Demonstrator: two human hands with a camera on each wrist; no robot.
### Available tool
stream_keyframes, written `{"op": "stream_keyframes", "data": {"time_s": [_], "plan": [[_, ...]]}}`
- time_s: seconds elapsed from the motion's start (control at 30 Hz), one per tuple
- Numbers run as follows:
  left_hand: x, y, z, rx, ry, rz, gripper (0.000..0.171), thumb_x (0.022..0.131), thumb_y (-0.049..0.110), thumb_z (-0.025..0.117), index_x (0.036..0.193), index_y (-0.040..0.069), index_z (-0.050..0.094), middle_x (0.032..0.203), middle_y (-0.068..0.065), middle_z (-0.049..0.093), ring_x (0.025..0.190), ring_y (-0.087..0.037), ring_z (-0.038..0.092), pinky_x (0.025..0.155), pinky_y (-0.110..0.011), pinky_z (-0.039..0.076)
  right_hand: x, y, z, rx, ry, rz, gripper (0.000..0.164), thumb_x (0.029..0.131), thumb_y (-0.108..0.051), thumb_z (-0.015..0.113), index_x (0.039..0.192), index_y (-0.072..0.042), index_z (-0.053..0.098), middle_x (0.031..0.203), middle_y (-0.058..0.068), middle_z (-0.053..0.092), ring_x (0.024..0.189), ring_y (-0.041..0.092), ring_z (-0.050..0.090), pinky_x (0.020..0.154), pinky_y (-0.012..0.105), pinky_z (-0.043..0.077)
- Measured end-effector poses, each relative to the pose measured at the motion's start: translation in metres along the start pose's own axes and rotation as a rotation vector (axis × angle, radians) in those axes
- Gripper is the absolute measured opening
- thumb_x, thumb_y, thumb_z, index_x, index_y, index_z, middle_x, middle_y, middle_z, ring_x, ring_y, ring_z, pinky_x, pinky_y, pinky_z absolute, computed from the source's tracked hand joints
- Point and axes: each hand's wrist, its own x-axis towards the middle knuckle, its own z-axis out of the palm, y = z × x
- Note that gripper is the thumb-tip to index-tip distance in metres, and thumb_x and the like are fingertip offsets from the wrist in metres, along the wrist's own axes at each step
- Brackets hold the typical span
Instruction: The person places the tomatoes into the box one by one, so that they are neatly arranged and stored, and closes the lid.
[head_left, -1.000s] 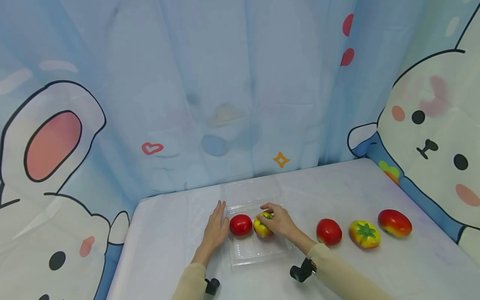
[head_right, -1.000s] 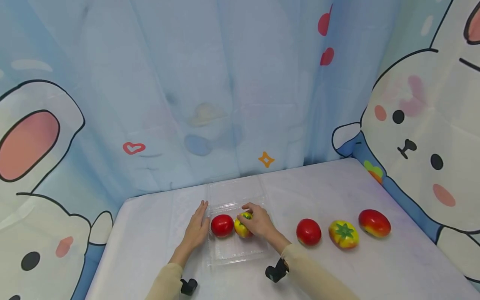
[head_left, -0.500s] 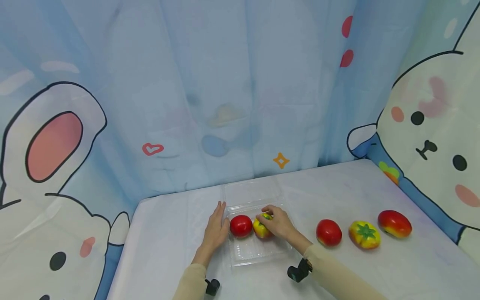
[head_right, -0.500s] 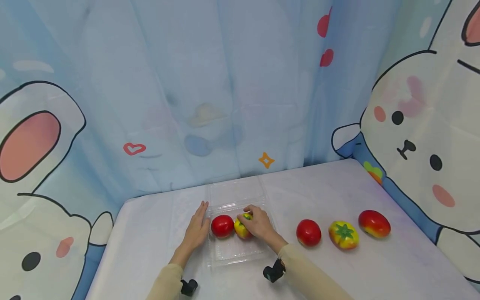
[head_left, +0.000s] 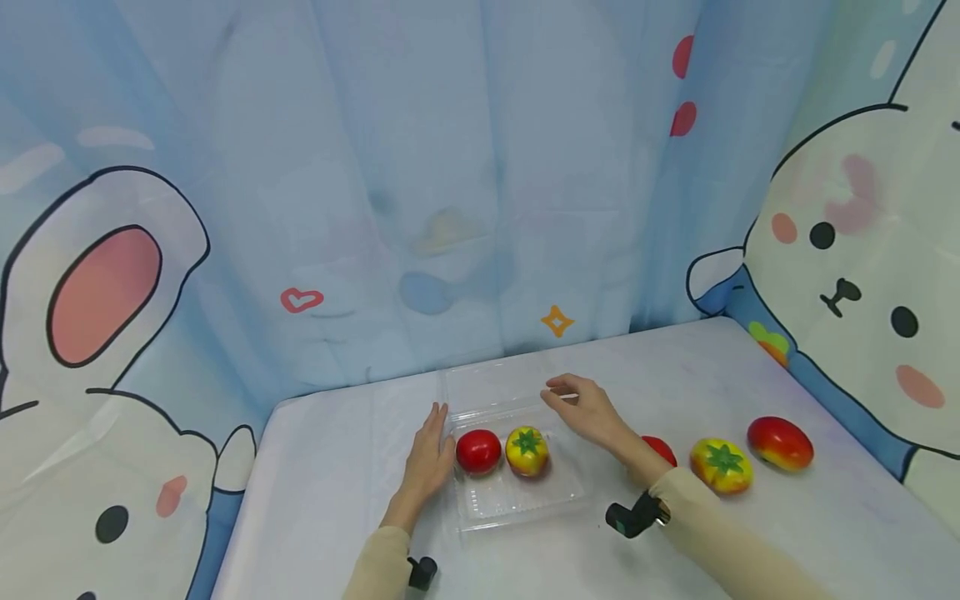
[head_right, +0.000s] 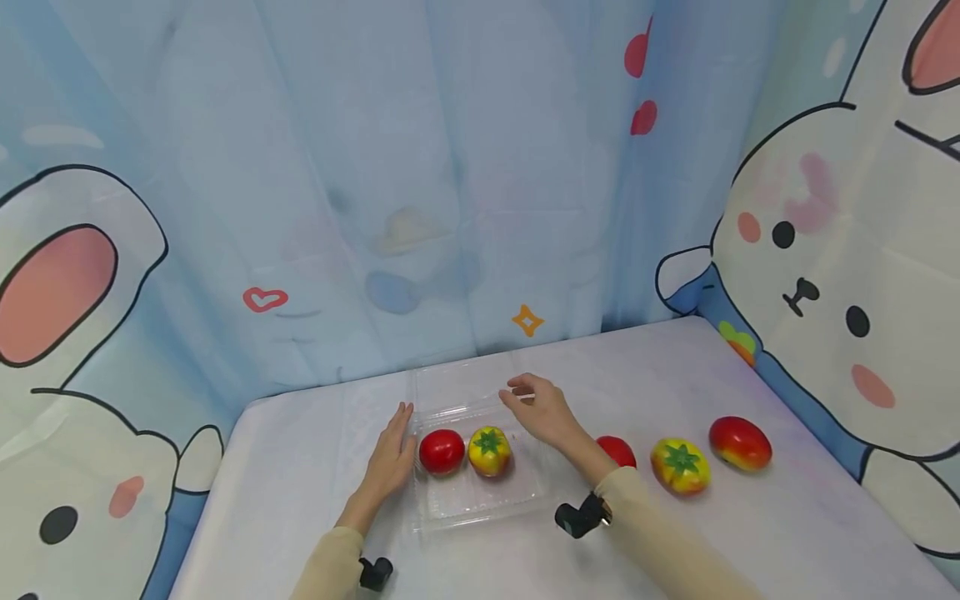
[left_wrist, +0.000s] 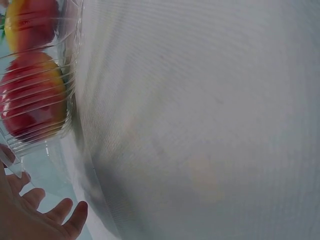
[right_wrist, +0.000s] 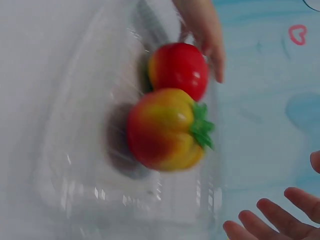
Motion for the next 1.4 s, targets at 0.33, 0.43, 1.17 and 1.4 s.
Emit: {"op": "stream_keyframes", "data": {"time_s": [0.33, 0.43, 1.17, 1.4], "plan": [[0.001, -0.001, -0.002, 0.006, 0.003, 0.002, 0.056, 0.099, 0.019, 0.042, 0.153, 0.004, 0.034, 0.159, -0.017, 0.028, 0.142, -0.04, 0.032, 0.111, -0.059, 0.03, -0.02, 0.031, -0.07, -0.047, 0.042, 0.073, 0.054, 0.102, -0.036, 0.052, 0.14, 0.001, 0.048, 0.138, 0.028, 0.051, 0.119, 0.046, 0.055, 0.092, 0.053, 0.052], [0.001, -0.002, -0.002, 0.001, 0.003, 0.003, 0.056, 0.1, 0.018, 0.042, 0.153, 0.004, 0.033, 0.159, -0.017, 0.028, 0.142, -0.041, 0.032, 0.111, -0.06, 0.03, -0.032, 0.048, -0.081, -0.078, 0.029, 0.109, 0.058, 0.101, -0.039, 0.051, 0.141, 0.002, 0.046, 0.138, 0.03, 0.049, 0.121, 0.048, 0.052, 0.092, 0.054, 0.052], [0.002, -0.002, 0.0, -0.018, 0.009, 0.027, 0.056, 0.099, 0.019, 0.042, 0.152, 0.004, 0.034, 0.159, -0.018, 0.029, 0.14, -0.041, 0.033, 0.11, -0.061, 0.031, -0.065, 0.093, -0.081, -0.05, -0.152, 0.114, 0.068, 0.085, -0.024, 0.077, 0.139, 0.003, 0.046, 0.134, 0.031, 0.051, 0.119, 0.053, 0.048, 0.078, 0.043, 0.059], [0.001, -0.003, 0.001, -0.007, 0.004, 0.015, 0.056, 0.099, 0.019, 0.042, 0.152, 0.004, 0.034, 0.159, -0.017, 0.029, 0.141, -0.041, 0.033, 0.11, -0.061, 0.031, -0.064, 0.096, -0.078, -0.069, -0.169, 0.14, 0.063, 0.084, -0.018, 0.077, 0.136, 0.004, 0.05, 0.131, 0.032, 0.052, 0.117, 0.052, 0.049, 0.079, 0.043, 0.059]]}}
